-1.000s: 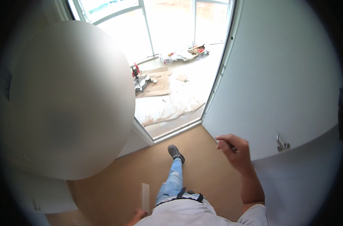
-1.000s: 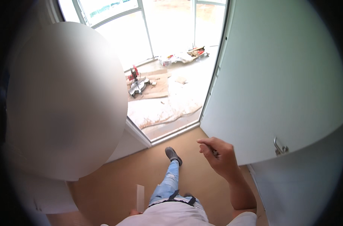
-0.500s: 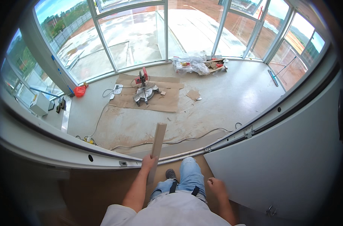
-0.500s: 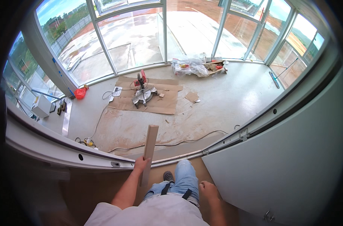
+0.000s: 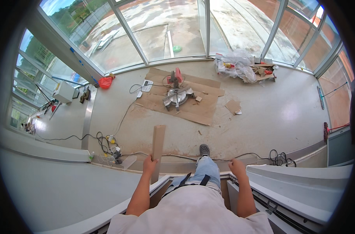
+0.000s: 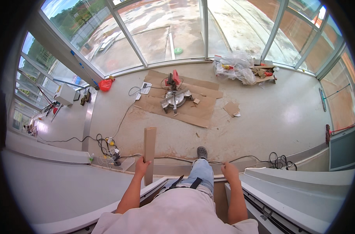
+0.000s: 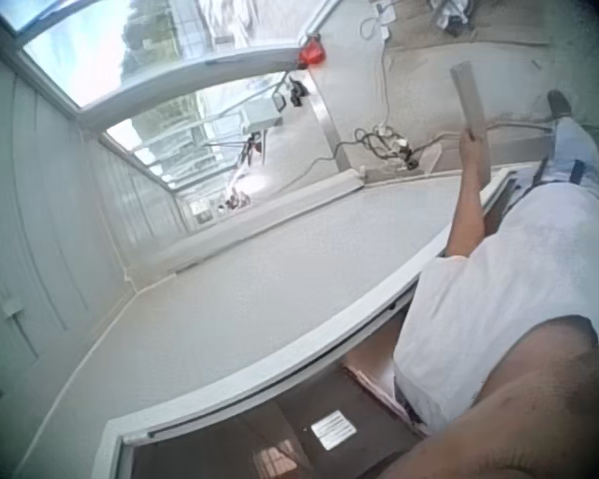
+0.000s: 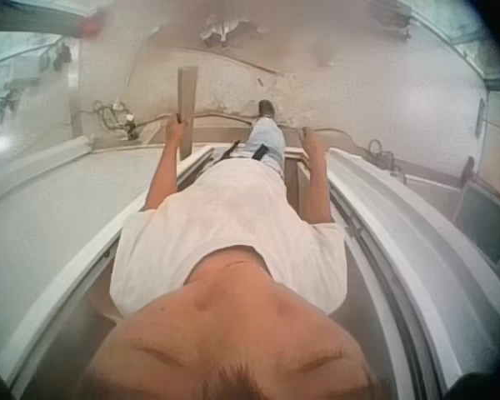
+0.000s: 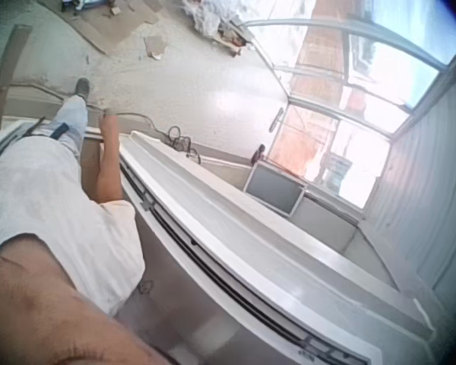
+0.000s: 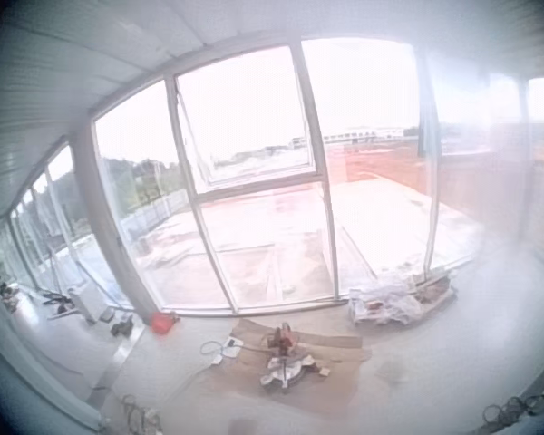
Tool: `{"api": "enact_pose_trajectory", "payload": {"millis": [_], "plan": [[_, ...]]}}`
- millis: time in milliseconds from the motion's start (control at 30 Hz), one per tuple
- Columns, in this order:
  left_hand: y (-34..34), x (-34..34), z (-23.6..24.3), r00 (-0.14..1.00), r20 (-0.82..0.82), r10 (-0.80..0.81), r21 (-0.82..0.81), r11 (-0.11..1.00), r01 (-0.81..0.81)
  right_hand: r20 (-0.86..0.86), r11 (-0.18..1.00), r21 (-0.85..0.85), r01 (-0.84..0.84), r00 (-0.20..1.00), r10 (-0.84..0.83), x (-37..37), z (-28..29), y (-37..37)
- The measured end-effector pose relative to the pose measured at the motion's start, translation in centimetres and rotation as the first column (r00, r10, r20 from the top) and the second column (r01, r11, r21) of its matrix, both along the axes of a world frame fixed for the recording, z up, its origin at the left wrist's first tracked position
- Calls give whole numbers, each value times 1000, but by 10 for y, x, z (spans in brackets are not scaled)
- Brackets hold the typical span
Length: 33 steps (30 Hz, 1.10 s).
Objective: The person installs wooden trim along the base of a wall. They measure and cut the trim using a miter saw, then return to the wall to fit and secure the pieces.
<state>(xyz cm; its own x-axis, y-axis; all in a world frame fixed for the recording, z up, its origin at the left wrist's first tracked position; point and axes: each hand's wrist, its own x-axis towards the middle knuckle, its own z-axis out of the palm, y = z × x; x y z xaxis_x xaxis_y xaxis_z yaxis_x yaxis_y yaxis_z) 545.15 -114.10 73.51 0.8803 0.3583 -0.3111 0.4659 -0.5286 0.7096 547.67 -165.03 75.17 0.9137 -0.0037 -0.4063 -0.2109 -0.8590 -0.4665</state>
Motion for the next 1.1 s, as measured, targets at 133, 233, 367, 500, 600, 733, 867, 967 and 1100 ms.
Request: {"api": "enact_pose_trajectory", "payload": {"millis": [133,233,367,500,600,733,867,967,1100], "plan": [[36,41,32,978,-166,129,109,988,-112,66,997,76,17,998,-22,154,14,-1],[61,78,55,978,-120,171,84,983,-161,70,998,10,-66,995,66,239,30,20],[89,136,67,971,103,218,124,965,-230,91,994,59,-96,992,90,315,37,70],[148,205,43,995,5,102,123,987,-102,22,994,49,-95,995,94,345,10,118],[191,274,14,991,-111,-73,173,981,92,-17,997,-8,-80,997,80,340,-43,151],[252,364,-44,938,-114,-329,218,913,346,-205,995,68,75,977,-59,329,-110,208],[292,441,-136,882,-96,-462,308,828,468,-270,999,33,-8,963,17,356,-158,263],[302,491,-215,838,-166,-520,361,758,543,-317,993,51,102,945,-81,420,-226,292],[303,542,-353,798,-213,-564,405,692,597,-169,997,-2,-74,983,72,500,-380,352]]}}
